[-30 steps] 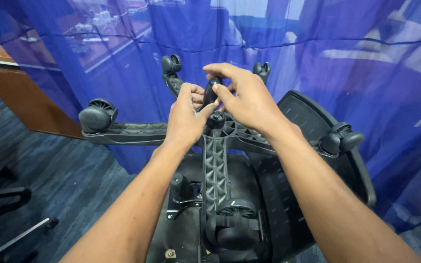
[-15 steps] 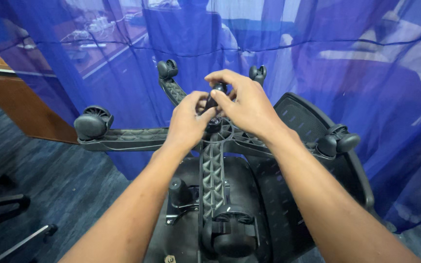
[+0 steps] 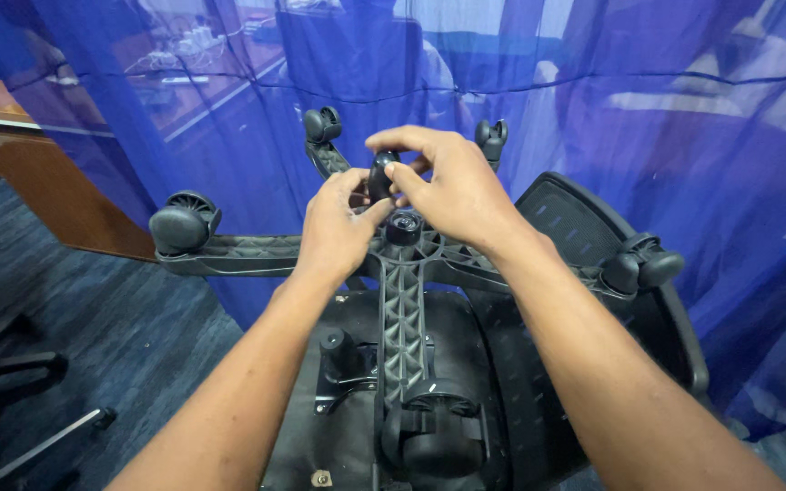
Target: The person attaches caster wheels to the base of an office chair. They insert each wheel into its socket and press it into place, working on multiple wheels in sequence.
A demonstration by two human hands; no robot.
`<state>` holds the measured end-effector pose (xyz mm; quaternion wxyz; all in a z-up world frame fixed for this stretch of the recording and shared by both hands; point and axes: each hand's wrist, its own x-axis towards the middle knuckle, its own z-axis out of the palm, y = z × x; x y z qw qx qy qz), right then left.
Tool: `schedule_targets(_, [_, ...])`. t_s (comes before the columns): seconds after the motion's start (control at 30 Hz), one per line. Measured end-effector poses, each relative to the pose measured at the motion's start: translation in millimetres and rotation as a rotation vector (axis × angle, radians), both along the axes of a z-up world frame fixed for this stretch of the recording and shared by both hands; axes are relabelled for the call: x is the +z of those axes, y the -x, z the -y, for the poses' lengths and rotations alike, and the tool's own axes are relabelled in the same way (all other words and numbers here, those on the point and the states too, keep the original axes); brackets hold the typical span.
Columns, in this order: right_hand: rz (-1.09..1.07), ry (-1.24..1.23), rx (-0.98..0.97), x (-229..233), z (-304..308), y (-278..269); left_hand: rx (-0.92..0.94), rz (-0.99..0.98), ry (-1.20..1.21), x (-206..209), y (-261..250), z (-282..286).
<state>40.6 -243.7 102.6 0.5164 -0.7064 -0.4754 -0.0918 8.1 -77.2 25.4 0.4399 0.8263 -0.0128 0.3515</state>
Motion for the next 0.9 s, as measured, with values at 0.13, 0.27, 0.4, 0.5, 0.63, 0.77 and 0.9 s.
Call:
schedule_targets(0.13, [-0.026,0.044,-0.225,-4,-8,0,-0.251,0.077,0.247,1,4,0])
schedule_targets(0.27, [0.123,0.068,-0.368,-4,-13,0,-0.019,-0.056,0.138,3,5,12])
schedule_targets(0.4, [0.21,-0.002,-0.088,-3,-5,4,-0.188,-0.032,0.198,0,0,4])
schedule_targets(0.5, [0.078,0.114,-0.077,0,-5,6,-0.264,-0.001,0.121,-5,-5,-9])
schedule_targets(0.63, [0.106,0.066,-0.187,-2,-9,7,-0.102,0.092,-0.03,-11,-12,-11])
schedule_targets(0.77, [0.101,0.076,-0.302,0,-10,5,-0.144,0.017,0.188,-13,-15,-4])
schedule_targets(0.9, [0.243,0.03,-0.147,1,-9,7,-0.192,-0.02,0.267,-14,-14,-10])
